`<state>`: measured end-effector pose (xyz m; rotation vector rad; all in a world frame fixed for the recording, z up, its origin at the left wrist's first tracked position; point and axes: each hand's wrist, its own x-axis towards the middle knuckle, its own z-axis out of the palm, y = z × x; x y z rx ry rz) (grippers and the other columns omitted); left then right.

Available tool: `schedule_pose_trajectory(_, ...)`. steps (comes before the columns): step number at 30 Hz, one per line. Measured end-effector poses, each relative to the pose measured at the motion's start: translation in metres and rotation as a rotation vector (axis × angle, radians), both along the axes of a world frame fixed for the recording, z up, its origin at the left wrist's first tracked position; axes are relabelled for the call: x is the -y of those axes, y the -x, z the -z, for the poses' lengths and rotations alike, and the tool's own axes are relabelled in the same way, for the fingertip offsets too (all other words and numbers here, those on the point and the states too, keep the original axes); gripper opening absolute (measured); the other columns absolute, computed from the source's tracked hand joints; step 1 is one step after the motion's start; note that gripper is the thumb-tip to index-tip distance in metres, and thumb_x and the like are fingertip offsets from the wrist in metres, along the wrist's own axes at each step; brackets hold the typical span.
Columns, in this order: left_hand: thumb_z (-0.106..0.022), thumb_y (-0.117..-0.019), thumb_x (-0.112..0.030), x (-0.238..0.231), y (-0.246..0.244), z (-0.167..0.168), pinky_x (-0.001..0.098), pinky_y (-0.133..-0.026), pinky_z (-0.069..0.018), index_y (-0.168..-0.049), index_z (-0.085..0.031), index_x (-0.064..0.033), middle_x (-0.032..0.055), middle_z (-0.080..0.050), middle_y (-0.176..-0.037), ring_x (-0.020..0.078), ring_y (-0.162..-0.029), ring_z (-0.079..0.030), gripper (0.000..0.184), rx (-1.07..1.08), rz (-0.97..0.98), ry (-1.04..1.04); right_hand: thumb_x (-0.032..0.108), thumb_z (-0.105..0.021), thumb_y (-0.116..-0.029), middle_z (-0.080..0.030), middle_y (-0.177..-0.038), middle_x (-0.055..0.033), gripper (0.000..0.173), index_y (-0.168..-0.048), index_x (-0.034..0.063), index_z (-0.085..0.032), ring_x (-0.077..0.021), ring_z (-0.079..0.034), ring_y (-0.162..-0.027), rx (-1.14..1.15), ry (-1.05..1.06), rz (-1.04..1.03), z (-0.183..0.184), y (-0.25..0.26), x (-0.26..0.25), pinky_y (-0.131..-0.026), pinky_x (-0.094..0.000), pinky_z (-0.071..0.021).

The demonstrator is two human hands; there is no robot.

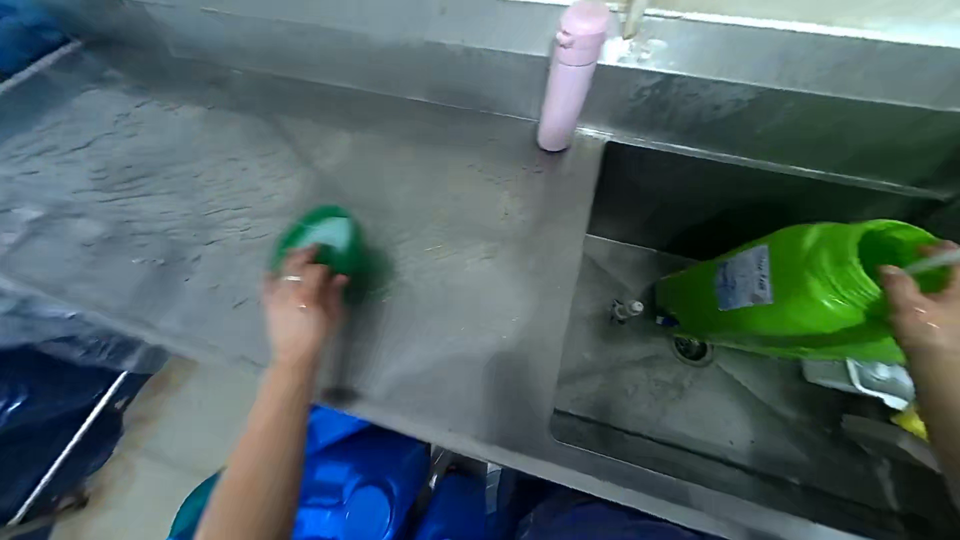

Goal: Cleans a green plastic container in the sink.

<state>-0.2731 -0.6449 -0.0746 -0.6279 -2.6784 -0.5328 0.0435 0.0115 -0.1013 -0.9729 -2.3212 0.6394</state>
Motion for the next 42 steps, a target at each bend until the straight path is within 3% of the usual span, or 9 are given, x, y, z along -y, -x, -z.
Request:
schedule_pose_trajectory(3,-0.058,-0.0962,-0.010,0.018,0.068,0.041,0.0748,-0.119,-0.0097,-0.142,-0.053,0.0020,0.0318,-0.026,-0.163,0.0510,-0.153,-0.021,0.048,0.038,-0.400,-0.031,0.011,-0.061,-0.0981,-0.036,-0.154,-0.0371,0.048,-0.138,-0.0133,-0.052,-0.0495,-0.035,-0.145,0.054,0.035,0.027,-0.012,0.005,0.010,-0.119,-0.0591,-0.0290)
schedule_pose_trajectory(5,-0.056,-0.0960,-0.012,-0.037,0.074,0.046,0.0617,-0.122,-0.0199,-0.148,-0.046,0.0010,0.0290,-0.025,-0.164,0.0465,-0.152,-0.026,0.054,0.146,-0.494,-0.216,0.009,-0.064,-0.0964,-0.038,-0.152,-0.0379,0.039,-0.128,-0.0136,-0.059,-0.0519,-0.038,-0.142,0.085,0.036,0.037,-0.018,0.007,0.011,-0.116,-0.0619,-0.0323)
schedule_pose_trajectory(9,-0.050,-0.1036,-0.011,-0.208,0.012,0.025,0.0715,-0.109,-0.0364,-0.136,-0.053,0.0115,0.0395,-0.047,-0.143,0.0564,-0.134,-0.047,0.039,0.389,-0.081,-0.093,0.004,-0.070,-0.0914,-0.056,-0.139,-0.0309,0.026,-0.115,-0.0065,-0.070,-0.0454,-0.051,-0.134,0.155,0.025,-0.111,-0.036,-0.004,-0.021,-0.111,-0.0598,-0.0410)
schedule_pose_trajectory(16,-0.050,-0.1070,-0.041,-0.359,-0.069,0.043,0.0736,-0.119,-0.0063,-0.157,-0.032,0.0035,0.0294,-0.016,-0.168,0.0517,-0.155,-0.008,0.070,0.467,0.081,0.195,0.014,-0.082,-0.0821,-0.065,-0.125,-0.0314,0.048,-0.125,-0.0023,-0.067,-0.0532,-0.057,-0.122,0.587,-0.099,-0.125,-0.028,-0.048,-0.137,-0.102,-0.0755,-0.0396)
schedule_pose_trajectory(25,-0.078,-0.0800,-0.065,-0.629,-0.249,-0.031,0.0775,-0.111,-0.0237,-0.160,-0.033,-0.0108,0.0240,-0.022,-0.168,0.0515,-0.153,-0.018,0.106,0.482,0.577,0.364,0.028,-0.075,-0.0924,-0.067,-0.120,-0.0302,0.042,-0.121,-0.0023,-0.068,-0.0513,-0.061,-0.117,0.716,0.046,-0.314,-0.042,-0.055,-0.121,-0.097,-0.0731,-0.0427)
schedule_pose_trajectory(29,-0.079,-0.0802,-0.062,-0.640,-0.255,-0.028,0.0769,-0.115,-0.0164,-0.161,-0.030,-0.0091,0.0256,-0.015,-0.169,0.0518,-0.154,-0.012,0.109,0.443,0.524,0.452,0.011,-0.076,-0.0903,-0.065,-0.122,-0.0275,0.033,-0.118,-0.0057,-0.068,-0.0416,-0.063,-0.114,0.112,0.263,-0.495,-0.053,-0.031,-0.112,-0.099,-0.0601,-0.0498)
schedule_pose_trajectory(35,-0.078,-0.0794,-0.063,-0.624,-0.253,-0.027,0.0623,-0.121,-0.0210,-0.146,-0.051,-0.0017,0.0285,-0.038,-0.158,0.0464,-0.152,-0.024,0.095,0.392,0.507,0.489,0.019,-0.046,-0.1105,-0.060,-0.084,-0.0054,0.027,-0.120,-0.0028,-0.059,-0.0068,-0.055,-0.062,-0.252,1.167,-0.436,-0.072,0.036,-0.064,-0.058,-0.0214,-0.0474)
schedule_pose_trajectory(39,-0.085,-0.0698,-0.062,-0.619,-0.243,-0.015,0.0627,-0.119,-0.0290,-0.137,-0.063,-0.0081,0.0247,-0.050,-0.150,0.0429,-0.144,-0.040,0.089,0.371,0.632,0.260,0.012,-0.056,-0.1044,-0.070,-0.107,-0.0183,0.027,-0.124,-0.0043,-0.065,-0.0231,-0.067,-0.093,-0.022,0.714,-0.521,-0.084,0.020,-0.081,-0.087,-0.0413,-0.0556)
schedule_pose_trajectory(42,-0.078,-0.0754,-0.068,-0.622,-0.234,-0.031,0.0630,-0.119,-0.0232,-0.160,-0.035,-0.0070,0.0272,-0.026,-0.164,0.0466,-0.151,-0.026,0.113,0.485,0.635,0.459,0.006,-0.066,-0.0946,-0.052,-0.141,-0.0357,0.060,-0.146,-0.0124,-0.041,-0.0473,-0.055,-0.129,-0.014,0.587,-0.052,-0.073,0.029,-0.140,-0.108,-0.0617,-0.0432)
